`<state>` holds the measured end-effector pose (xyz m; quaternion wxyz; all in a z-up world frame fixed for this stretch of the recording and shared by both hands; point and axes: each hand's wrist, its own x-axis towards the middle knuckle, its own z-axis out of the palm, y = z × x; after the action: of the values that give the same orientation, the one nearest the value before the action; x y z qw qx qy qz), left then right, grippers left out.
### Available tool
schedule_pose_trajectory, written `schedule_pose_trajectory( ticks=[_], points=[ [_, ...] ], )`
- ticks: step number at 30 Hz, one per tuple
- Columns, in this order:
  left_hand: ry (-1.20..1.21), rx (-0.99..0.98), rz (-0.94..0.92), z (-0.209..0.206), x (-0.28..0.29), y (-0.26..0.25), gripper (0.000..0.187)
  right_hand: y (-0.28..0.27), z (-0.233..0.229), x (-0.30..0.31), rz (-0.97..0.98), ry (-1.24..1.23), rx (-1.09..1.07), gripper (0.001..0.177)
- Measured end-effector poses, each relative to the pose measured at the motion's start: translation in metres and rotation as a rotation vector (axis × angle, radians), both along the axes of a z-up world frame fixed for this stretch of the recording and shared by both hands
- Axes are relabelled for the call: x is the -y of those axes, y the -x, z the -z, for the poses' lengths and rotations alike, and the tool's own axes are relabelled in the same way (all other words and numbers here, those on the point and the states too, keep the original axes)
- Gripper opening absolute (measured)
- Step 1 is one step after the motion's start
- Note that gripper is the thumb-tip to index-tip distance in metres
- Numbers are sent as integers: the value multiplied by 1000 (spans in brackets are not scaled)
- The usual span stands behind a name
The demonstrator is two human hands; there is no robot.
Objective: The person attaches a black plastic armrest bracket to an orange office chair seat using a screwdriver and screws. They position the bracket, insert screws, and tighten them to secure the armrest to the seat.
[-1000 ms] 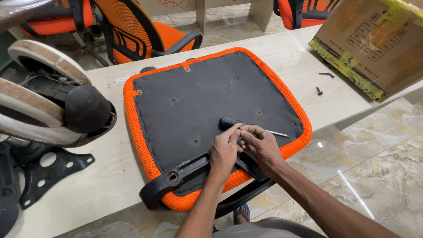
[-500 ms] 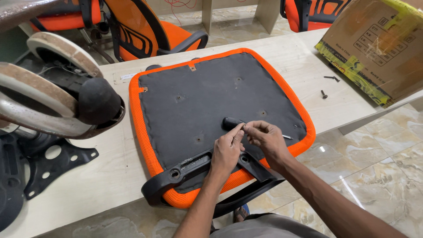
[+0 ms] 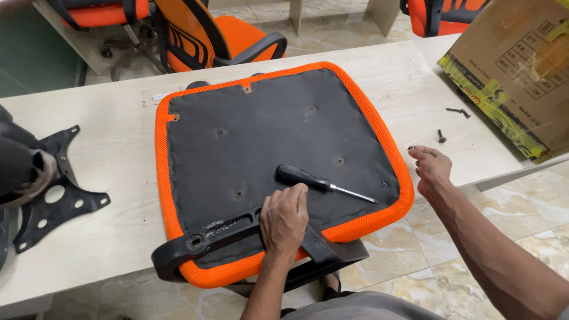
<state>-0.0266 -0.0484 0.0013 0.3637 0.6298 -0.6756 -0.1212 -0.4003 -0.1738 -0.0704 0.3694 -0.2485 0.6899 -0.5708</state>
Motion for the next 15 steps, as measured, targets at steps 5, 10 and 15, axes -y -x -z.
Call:
schedule_pose_trajectory(
  ticks=[5,10,15],
  points=[
    [-10,46,-85,-2,-1,8,24,25,26,33,-61,12,-143,13],
    [31,65,-184,-4,-1,15,22,24,19,49,-136,3,-492,11],
    [92,98,-255,-1,-4,17,22,18,20,42,-238,-13,-727,11]
  ],
)
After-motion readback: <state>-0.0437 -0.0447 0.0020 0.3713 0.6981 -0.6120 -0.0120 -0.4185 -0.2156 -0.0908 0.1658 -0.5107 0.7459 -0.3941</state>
